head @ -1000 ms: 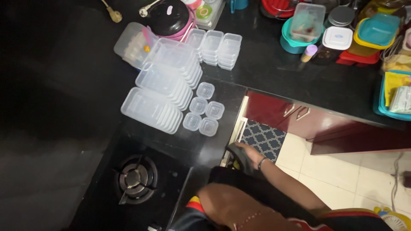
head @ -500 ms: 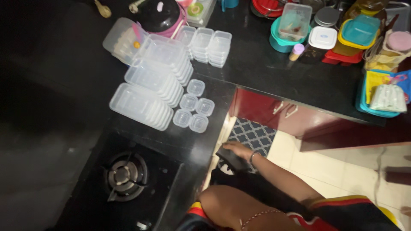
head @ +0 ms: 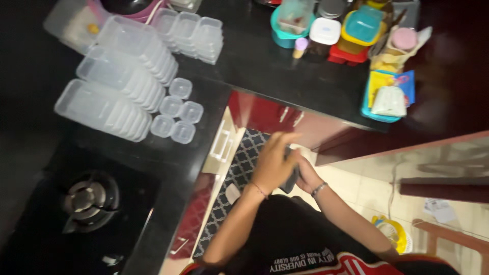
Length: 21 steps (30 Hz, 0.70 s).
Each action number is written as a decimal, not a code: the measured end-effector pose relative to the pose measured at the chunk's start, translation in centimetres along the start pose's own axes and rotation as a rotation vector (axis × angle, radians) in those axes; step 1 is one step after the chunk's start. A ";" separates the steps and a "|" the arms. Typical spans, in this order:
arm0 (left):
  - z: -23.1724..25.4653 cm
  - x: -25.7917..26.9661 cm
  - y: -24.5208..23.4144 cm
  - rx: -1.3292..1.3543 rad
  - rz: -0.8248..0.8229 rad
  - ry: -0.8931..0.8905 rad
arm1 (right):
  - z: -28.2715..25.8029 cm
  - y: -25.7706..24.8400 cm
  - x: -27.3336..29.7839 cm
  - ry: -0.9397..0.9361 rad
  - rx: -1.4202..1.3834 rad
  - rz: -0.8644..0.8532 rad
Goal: The person stacks clear plastic food containers on the kitchen counter, matches lids onto small containers, and places the containers one at a time into an open drawer, occasionally wiping the counter with a cloth.
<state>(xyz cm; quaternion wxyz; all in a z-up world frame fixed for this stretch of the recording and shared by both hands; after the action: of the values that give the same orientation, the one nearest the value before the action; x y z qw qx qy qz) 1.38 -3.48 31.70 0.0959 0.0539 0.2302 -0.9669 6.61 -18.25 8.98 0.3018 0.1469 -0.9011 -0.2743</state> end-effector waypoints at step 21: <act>-6.3 7.0 13.6 0.173 0.003 -0.244 | -9.6 -4.7 14.5 -0.086 0.256 -0.199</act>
<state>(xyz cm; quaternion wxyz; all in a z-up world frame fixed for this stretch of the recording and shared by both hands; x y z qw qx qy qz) -2.22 -13.65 19.20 0.1195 -0.0557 0.1328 -0.9823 1.90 -32.21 19.35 0.2132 0.2608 -0.9218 -0.1920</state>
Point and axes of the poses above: each hand's wrist, its own x-axis away from the middle knuckle, its own y-axis out of the palm, z = x × y, the point moved 3 cm from there along -x, towards the middle knuckle, and after that the axes turned 11 degrees about -y, right-handed, at the moved point
